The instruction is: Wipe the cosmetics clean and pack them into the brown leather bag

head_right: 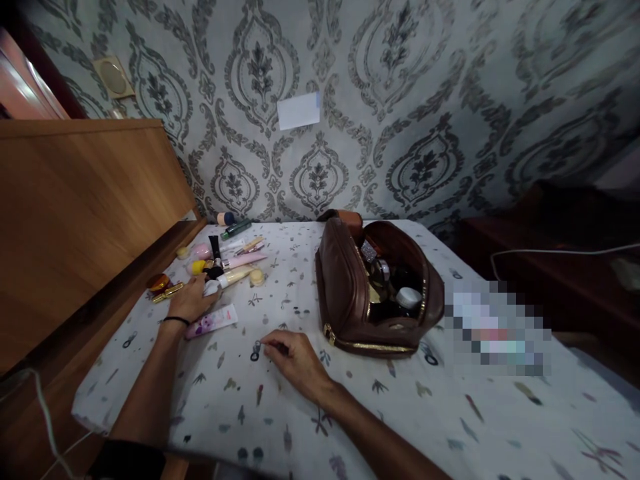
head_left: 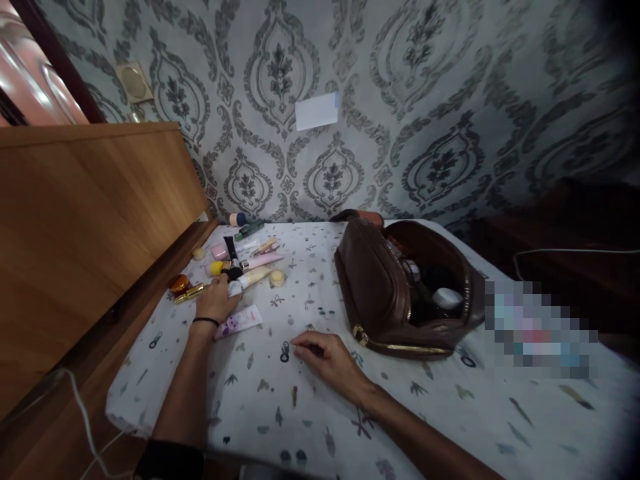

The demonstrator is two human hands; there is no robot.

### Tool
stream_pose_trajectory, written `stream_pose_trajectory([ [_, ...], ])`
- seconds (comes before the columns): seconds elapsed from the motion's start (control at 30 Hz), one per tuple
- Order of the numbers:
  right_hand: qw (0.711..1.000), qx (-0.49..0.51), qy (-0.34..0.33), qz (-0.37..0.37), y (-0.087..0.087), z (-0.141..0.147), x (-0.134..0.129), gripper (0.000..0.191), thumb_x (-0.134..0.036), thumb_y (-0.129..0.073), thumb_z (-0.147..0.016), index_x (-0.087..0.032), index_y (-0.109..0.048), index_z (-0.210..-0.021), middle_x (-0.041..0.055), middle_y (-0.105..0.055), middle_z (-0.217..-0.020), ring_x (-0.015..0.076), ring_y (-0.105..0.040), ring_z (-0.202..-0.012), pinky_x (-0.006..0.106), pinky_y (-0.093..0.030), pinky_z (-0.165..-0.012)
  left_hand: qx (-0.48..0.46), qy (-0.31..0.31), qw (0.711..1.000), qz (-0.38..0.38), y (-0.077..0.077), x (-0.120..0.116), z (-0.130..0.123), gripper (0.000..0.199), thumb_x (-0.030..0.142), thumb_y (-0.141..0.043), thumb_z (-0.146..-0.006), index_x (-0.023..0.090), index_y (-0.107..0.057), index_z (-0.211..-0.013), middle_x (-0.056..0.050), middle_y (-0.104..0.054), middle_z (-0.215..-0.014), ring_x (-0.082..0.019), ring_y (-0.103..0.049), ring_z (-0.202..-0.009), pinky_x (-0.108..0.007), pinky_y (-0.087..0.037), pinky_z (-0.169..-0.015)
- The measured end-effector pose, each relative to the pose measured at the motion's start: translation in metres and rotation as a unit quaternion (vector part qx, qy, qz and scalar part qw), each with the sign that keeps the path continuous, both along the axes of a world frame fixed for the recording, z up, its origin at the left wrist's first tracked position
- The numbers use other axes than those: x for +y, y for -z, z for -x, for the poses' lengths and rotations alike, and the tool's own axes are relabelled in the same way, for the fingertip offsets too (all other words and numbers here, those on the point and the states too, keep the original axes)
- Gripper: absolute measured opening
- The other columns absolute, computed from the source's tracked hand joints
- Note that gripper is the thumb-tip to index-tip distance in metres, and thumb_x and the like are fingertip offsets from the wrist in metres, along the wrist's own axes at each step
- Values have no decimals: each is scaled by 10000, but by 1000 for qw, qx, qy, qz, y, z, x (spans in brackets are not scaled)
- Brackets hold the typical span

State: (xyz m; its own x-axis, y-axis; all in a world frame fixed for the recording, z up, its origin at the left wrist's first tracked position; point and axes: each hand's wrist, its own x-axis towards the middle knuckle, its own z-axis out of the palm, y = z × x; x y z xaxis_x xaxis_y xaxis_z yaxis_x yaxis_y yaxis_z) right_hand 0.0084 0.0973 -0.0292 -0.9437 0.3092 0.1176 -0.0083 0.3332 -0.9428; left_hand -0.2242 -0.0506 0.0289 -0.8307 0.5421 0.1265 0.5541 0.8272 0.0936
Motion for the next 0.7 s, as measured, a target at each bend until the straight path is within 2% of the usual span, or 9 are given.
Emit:
stream_pose_trajectory([
  [0.1, 1000, 7, 5, 7, 0, 0, 0, 251, -332, -583, -862, -168, -738, -971, 64, -731, -850, 196, -658, -810, 300, -486, -734, -1, 3, 999, -37, -9, 2, -2, 341, 416, -521, -883, 154, -551, -1100, -173, -695, -1072, -352, -674, -997, -411, -504, -799],
  [0.2, 999, 18, 23, 18, 2, -1, 0, 355, -329, -590, -851, -171, -678, -1157, 75, -724, -950, 185, -656, -827, 294, -497, -724, -12, 55, 995, -83, -15, 12, -16, 310, 402, -515, -887, 171, -537, -1093, -122, -705, -1022, -302, -679, -957, -375, -507, -790],
  [0.33, 996, 43, 62, 48, 8, 1, 1, 582, -304, -620, -805, -180, -514, -1364, 124, -648, -1219, 159, -658, -803, 284, -511, -666, -53, 193, 972, -120, -11, 35, -60, 278, 369, -601, -843, 229, -540, -1075, -20, -704, -1036, -198, -672, -964, -284, -505, -847],
  [0.4, 995, 54, 72, 50, 11, 3, 3, 629, -268, -620, -782, -179, -475, -1387, 120, -651, -1200, 163, -665, -802, 290, -520, -676, -68, 246, 959, -123, -7, 47, -85, 274, 368, -645, -813, 252, -548, -1041, 6, -701, -1028, -186, -669, -976, -268, -502, -864],
  [0.47, 994, 64, 77, 43, 13, 4, 5, 633, -219, -597, -769, -178, -467, -1387, 91, -683, -1096, 174, -672, -825, 310, -533, -739, -63, 278, 954, -96, -5, 55, -104, 267, 369, -640, -817, 248, -548, -1037, -11, -692, -1041, -206, -672, -974, -287, -507, -841],
  [0.57, 993, 68, 95, 30, 14, 4, 8, 611, -200, -577, -771, -181, -481, -1375, 89, -678, -1091, 165, -663, -783, 324, -542, -750, -30, 259, 965, -36, -5, 60, -110, 302, 402, -611, -846, 231, -543, -1086, -51, -669, -1082, -244, -681, -947, -324, -511, -794],
  [0.7, 994, 52, 96, 9, 11, 2, 6, 546, -234, -580, -800, -180, -529, -1341, 109, -645, -1140, 139, -623, -713, 299, -531, -668, 4, 175, 985, -9, -5, 53, -85, 360, 383, -554, -894, 179, -527, -1189, -141, -641, -1145, -310, -680, -958, -380, -509, -769],
])
